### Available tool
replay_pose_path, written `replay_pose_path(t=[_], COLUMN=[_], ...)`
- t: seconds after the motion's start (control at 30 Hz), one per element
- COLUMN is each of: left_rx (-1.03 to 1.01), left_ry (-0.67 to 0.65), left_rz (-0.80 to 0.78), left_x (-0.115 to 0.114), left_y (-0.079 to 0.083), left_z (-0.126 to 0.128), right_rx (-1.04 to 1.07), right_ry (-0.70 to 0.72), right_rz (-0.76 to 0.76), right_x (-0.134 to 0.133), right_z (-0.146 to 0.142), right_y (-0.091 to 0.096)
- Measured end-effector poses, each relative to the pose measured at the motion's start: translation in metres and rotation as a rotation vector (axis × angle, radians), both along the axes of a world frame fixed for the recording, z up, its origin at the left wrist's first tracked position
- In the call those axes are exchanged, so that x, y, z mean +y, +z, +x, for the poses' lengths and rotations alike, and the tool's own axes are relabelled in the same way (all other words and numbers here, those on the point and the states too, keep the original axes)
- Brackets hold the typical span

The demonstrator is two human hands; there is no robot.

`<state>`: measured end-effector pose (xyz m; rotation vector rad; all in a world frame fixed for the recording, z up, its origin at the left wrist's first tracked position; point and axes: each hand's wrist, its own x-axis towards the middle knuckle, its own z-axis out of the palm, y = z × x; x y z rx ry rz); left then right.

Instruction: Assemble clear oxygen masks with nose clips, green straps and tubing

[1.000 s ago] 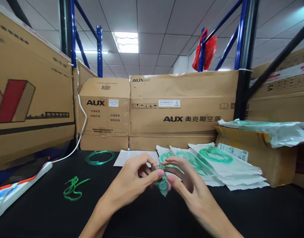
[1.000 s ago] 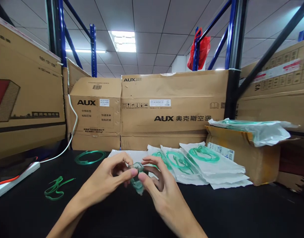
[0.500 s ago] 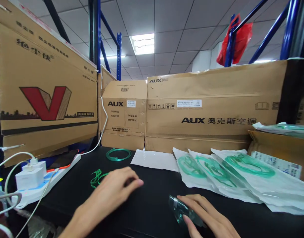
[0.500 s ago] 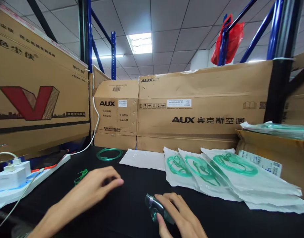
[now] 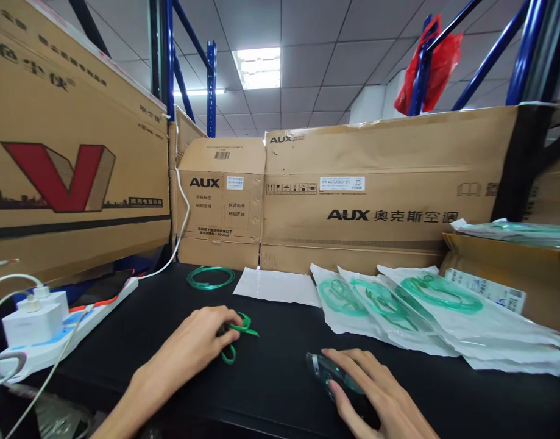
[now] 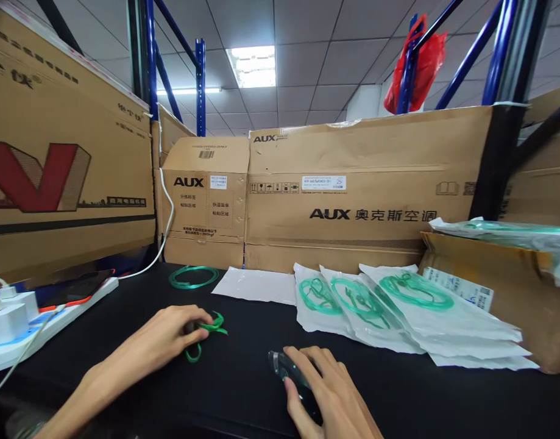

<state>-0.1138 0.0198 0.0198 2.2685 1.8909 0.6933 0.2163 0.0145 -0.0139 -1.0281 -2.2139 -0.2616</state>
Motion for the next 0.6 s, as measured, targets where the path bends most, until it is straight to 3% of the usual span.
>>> replay_pose_path(t=[0.1,0.2,0.33,0.43,0.6], left_rx=[-0.052,-0.062,-0.064,-0.065,-0.056], left_ry=[-0.187,-0.250,-0.233,-0.230,-0.197], left_rz=[-0.006,-0.027,-0.045,-0.050,-0.052], left_x=[-0.005,-0.010,-0.010,-0.011,-0.011], left_y=[0.006,0.007,0.007,0.008,0.008], left_z=[0.042,0.062,0.066,0.063,0.061], right_rx=[-0.033,-0.046,-0.090,-0.211,-0.285], right_ry=[-0.076,-0.111,-0.013,0.087,0.095], right_rz=[-0.006,-0.007,0.120,0.121,0.130], right_x=[0.004,0.004,-0.007,-0.014,-0.004], right_z=[0.012,0.022,0.010,-0.014,-0.043], right_y=[0.005,0.009,0.021,0.026,0.012])
